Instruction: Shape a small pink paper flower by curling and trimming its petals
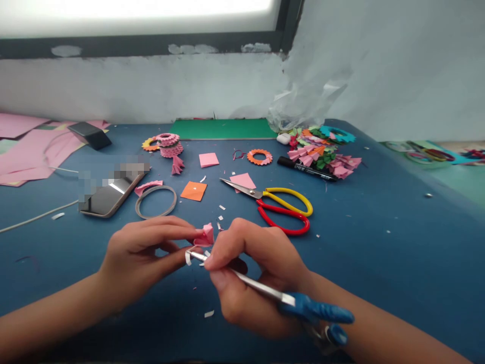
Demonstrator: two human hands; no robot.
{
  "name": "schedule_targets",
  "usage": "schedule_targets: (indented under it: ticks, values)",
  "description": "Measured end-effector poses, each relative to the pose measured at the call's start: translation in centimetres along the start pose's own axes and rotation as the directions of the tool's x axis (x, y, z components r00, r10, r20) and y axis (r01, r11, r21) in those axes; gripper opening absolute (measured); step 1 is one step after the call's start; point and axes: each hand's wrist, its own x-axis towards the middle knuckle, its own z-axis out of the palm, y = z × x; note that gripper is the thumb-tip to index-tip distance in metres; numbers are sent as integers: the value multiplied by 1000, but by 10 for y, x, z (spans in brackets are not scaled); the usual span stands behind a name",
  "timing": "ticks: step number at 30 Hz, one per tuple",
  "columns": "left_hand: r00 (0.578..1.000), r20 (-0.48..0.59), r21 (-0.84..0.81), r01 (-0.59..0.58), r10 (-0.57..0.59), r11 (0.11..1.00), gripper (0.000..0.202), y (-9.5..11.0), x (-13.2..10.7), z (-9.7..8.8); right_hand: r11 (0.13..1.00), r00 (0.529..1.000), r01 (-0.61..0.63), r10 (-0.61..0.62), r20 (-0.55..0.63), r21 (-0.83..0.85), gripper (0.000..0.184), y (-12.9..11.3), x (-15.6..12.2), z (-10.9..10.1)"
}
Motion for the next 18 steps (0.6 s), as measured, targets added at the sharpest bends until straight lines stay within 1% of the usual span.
schedule_targets:
  ticks: [3, 7, 9, 12, 14, 15, 18]
  values:
    - [996, 65, -5, 64, -64, 998, 20, 0, 1, -2, 998, 999, -53, 53, -2, 25, 12, 1, 0, -1]
    - [991, 100, 74, 77, -84, 994, 10, -3, 2, -3, 994, 995, -83, 86, -43, 74, 9, 4, 1, 0]
    - [992, 78, 63, 95, -100, 994, 8, -4, 2, -3, 993, 993, -93, 98, -63, 77, 11, 6, 2, 2]
    - [988, 3, 7, 151, -151, 988, 12, -1, 2, -3, 992, 989, -112, 116, -87, 53, 15, 9, 2, 4]
    - [974, -34, -11, 223, -223, 975, 14, 3, 3, -3, 994, 990, -108, 108, -95, 8, 17, 10, 2, 5]
    - [961, -31, -20, 273, -273, 962, 14, 5, 4, -3, 996, 992, -90, 87, -96, -27, 17, 11, 2, 6]
    - [902, 43, -94, 433, -430, 897, 15, 7, 5, -3, 983, 998, 10, -23, -65, -181, 19, 11, 3, 8]
